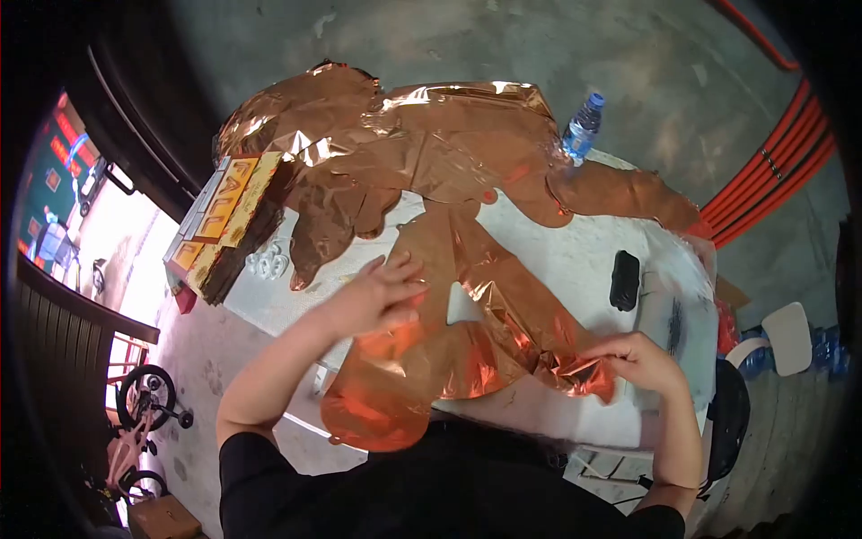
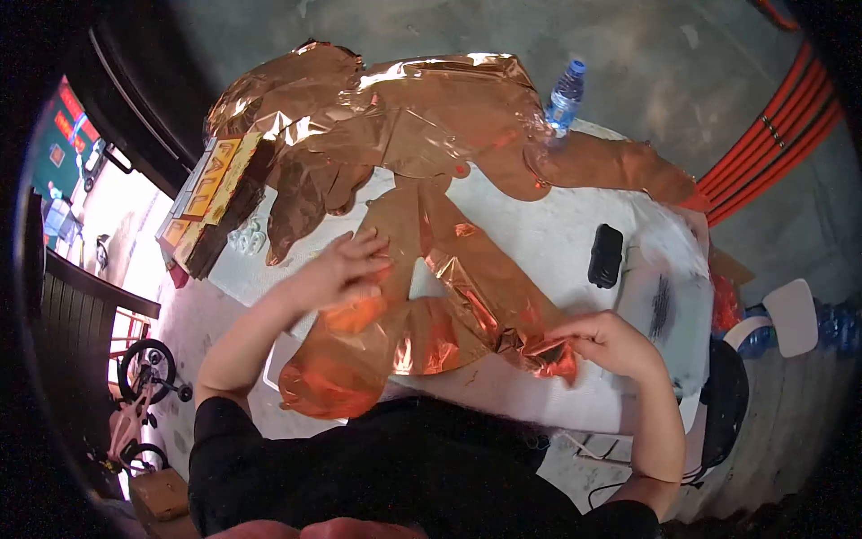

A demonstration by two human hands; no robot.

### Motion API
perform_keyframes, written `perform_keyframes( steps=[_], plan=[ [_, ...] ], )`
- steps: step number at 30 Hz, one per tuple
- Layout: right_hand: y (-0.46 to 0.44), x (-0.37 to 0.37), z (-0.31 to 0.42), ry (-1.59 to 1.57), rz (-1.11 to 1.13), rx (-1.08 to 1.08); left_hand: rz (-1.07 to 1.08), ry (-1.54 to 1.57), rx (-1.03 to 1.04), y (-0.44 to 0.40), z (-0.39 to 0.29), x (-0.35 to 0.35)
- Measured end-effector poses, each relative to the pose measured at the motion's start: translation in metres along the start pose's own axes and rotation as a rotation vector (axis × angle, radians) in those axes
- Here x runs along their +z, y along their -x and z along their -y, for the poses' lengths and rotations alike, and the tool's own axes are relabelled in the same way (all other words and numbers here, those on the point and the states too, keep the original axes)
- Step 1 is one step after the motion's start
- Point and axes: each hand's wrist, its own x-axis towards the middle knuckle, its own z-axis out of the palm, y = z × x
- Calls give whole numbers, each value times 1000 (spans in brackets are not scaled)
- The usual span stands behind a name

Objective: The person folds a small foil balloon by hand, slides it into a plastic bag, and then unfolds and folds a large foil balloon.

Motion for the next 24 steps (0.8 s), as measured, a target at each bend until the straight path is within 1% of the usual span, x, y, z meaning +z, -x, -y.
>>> perform_keyframes(
  steps=[2,4,5,6,7,8,10,12,13,14,15,18,20,21,22,24],
  plan=[
    [11,-1,-2,38,24,-30,37,28,-27,6,-8,2],
    [20,-9,9,367,-180,13,63,56,-61,5,-12,0],
    [19,-8,19,486,-390,-37,64,21,-46,-1,-9,-4],
    [12,-6,25,488,-397,-41,63,-18,-27,-8,-5,-8],
    [4,-3,29,415,-477,-56,6,24,15,-17,5,-7],
    [-6,3,32,339,-558,-70,4,13,23,-32,19,-6],
    [-39,28,31,508,-501,-291,-22,228,-36,-68,44,-13],
    [-75,56,29,488,-461,-455,-115,-18,-302,-102,41,-23],
    [-94,65,26,535,-467,-532,-112,-26,-291,-111,50,-22],
    [-109,70,22,582,-473,-605,-277,-324,-156,-122,63,-13],
    [-120,76,16,583,-485,-598,-444,-616,-14,-131,75,-5],
    [-137,80,0,589,-503,-580,-403,-666,18,-142,98,2],
    [-135,81,-10,643,-463,-526,-233,-494,-162,-143,106,2],
    [-133,79,-13,642,-460,-526,-334,-511,-172,-144,103,-1],
    [-129,77,-18,660,-443,-521,-331,-508,-177,-144,101,-4],
    [-122,75,-22,676,-420,-516,-520,310,-573,-147,100,-15]
  ],
)
